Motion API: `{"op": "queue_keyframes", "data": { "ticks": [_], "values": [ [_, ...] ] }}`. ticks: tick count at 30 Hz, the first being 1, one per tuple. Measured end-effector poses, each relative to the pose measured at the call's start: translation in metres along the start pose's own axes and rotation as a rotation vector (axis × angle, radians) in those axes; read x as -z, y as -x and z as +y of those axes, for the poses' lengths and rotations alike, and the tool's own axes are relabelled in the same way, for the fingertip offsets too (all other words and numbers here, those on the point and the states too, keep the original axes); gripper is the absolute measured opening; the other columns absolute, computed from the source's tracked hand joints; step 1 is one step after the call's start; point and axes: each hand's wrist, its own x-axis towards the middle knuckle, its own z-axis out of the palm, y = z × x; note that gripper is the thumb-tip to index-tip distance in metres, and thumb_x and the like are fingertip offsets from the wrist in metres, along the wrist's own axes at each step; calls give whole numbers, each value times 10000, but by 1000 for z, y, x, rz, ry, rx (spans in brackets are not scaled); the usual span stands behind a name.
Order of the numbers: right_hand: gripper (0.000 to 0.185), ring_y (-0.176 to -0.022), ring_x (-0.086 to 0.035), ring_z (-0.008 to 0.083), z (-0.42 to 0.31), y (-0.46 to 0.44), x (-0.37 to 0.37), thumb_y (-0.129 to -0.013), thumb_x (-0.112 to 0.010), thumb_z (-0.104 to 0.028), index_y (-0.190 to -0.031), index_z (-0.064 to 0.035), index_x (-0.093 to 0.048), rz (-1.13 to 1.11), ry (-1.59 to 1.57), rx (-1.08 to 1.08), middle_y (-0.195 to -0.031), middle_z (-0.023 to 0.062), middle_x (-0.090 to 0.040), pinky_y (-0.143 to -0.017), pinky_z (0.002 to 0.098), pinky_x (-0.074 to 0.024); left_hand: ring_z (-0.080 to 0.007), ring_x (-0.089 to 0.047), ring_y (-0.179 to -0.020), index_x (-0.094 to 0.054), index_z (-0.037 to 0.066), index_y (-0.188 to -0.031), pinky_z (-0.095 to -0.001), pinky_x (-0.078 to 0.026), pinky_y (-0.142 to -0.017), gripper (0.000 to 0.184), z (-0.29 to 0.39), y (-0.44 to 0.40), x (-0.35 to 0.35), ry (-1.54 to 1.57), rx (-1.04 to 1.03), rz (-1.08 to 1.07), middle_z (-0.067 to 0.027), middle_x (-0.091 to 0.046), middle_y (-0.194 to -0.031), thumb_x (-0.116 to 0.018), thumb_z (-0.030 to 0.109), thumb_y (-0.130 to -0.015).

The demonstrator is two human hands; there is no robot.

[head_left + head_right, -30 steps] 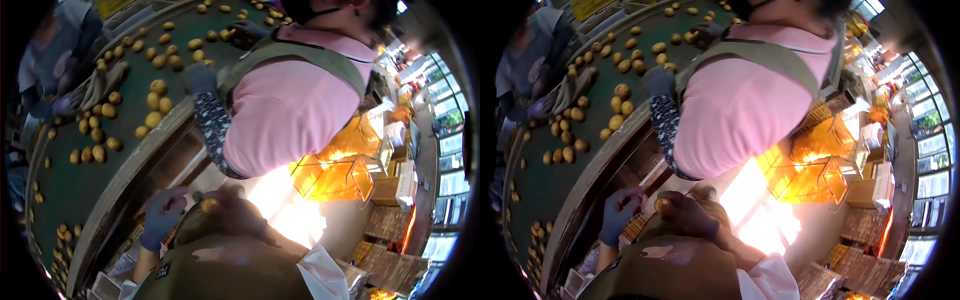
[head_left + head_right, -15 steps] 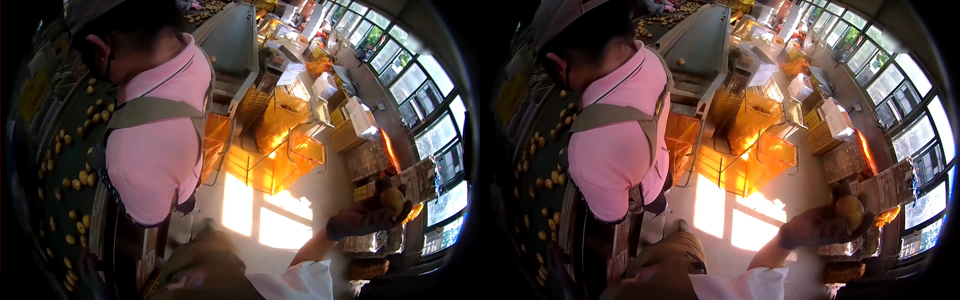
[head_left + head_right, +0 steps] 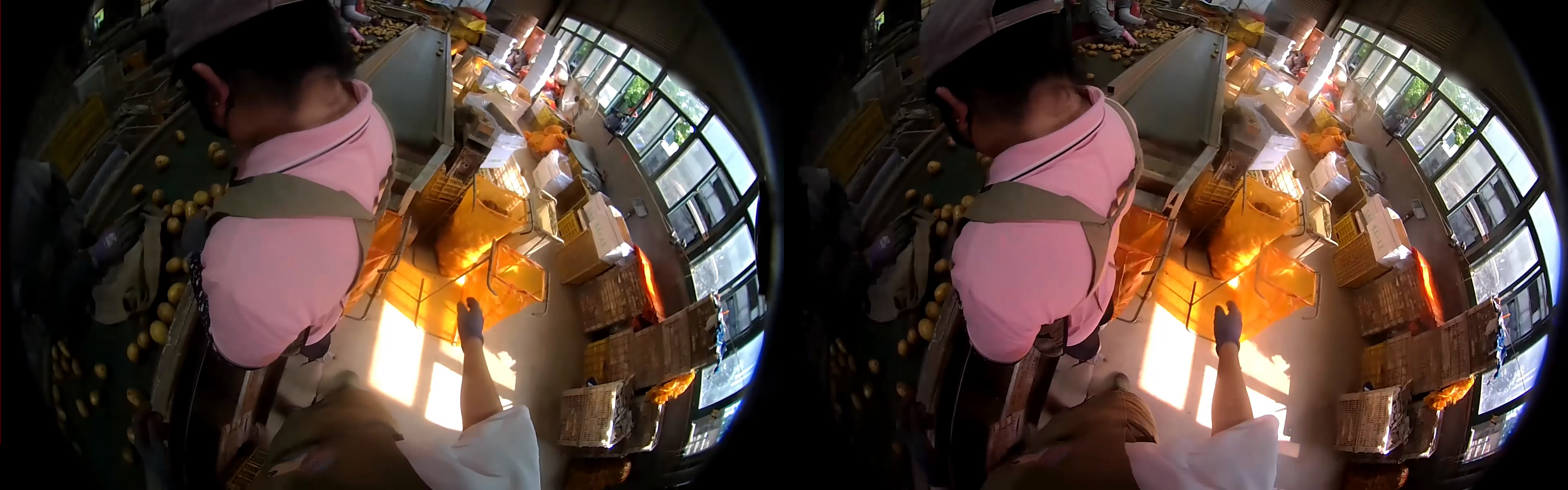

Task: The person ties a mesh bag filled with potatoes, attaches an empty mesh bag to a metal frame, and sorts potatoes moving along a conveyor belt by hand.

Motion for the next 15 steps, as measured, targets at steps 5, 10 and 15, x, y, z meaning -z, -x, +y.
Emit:
{"op": "queue_keyframes", "data": {
  "ticks": [5, 10, 15],
  "values": [
    [226, -1050, -605, 328, 36, 156, -103, -930, -512, -206, -1014, -26, -620, -846, 518, 677, -1071, 153, -654, -903, 403, -495, -110, -558, -859, -607, 21, -1221, -244, -458, -763, 295, 18, 33, 11, 122, 249, 121, -45, -614, -973, -570, 139, -954],
    [330, -989, -600, 184, 11, 200, -122, -948, -585, -226, -1211, -28, -609, -1171, -71, 226, -1085, 93, -658, -870, 307, -485, -174, -623, -913, -659, 20, -1095, -304, -494, -793, 205, -2, 48, 43, -296, 32, 369, -82, -655, -966, -629, 106, -911],
    [329, -823, -549, 102, -106, 238, -76, -952, -597, -190, -1213, 10, -604, -1218, -20, 273, -994, 41, -639, -742, 249, -478, -328, -604, -993, -652, 33, -1095, -400, -478, -888, 247, -11, 72, 70, -590, -25, 441, -152, -637, -1052, -657, 95, -856]
  ]
}}
